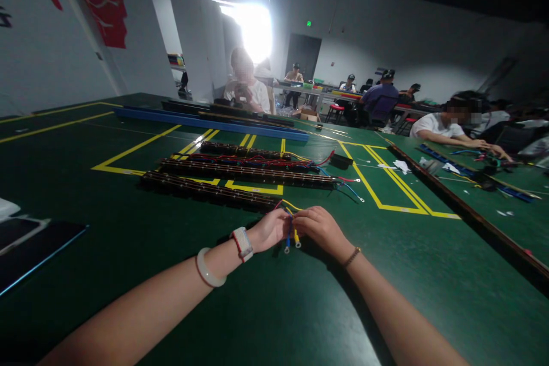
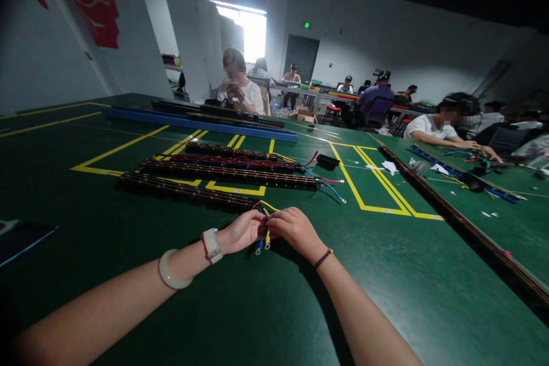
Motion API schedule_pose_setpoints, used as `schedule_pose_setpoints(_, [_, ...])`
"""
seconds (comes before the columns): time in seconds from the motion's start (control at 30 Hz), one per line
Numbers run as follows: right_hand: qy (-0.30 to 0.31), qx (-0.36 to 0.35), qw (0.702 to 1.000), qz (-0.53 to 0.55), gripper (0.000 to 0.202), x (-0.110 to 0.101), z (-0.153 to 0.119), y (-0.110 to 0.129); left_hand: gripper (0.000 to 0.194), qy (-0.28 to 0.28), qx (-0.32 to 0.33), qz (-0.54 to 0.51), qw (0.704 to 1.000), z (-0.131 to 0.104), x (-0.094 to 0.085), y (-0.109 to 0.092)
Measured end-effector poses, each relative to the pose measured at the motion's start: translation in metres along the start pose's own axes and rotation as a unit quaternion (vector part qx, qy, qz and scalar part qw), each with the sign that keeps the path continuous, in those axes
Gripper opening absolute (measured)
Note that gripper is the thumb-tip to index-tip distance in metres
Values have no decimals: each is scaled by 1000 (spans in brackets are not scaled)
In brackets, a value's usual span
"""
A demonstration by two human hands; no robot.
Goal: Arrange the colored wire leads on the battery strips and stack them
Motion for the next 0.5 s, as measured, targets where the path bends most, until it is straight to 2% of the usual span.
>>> schedule_pose_setpoints(0.07, [-30, 44, 997, 54, 19, -3, 2, -4, 17, -9, 17, 18, 1000, 0, 0, -1])
schedule_pose_setpoints(0.13, [-49, 82, 991, 89, 20, -5, 7, -6, 14, 9, 36, 39, 999, 0, 2, -1])
schedule_pose_setpoints(0.2, [-63, 101, 989, 93, 19, -8, 18, -5, 11, 26, 42, 60, 997, 0, 3, 0])
schedule_pose_setpoints(0.27, [-71, 103, 990, 72, 18, -9, 35, -2, 9, 15, 43, 84, 995, 0, 1, 1])
schedule_pose_setpoints(0.33, [-61, 99, 993, 35, 17, -6, 54, 2, 9, -7, 46, 100, 994, 0, -1, 1])
schedule_pose_setpoints(0.5, [-1, 87, 995, -49, 17, 13, 98, 8, 11, -11, 63, 101, 993, -3, 2, -3])
Point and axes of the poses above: each hand's wrist, its own z-axis towards the middle knuckle, its own x-axis out of the palm, y = z × x, the point moved 6 cm from there along z, towards the middle knuckle
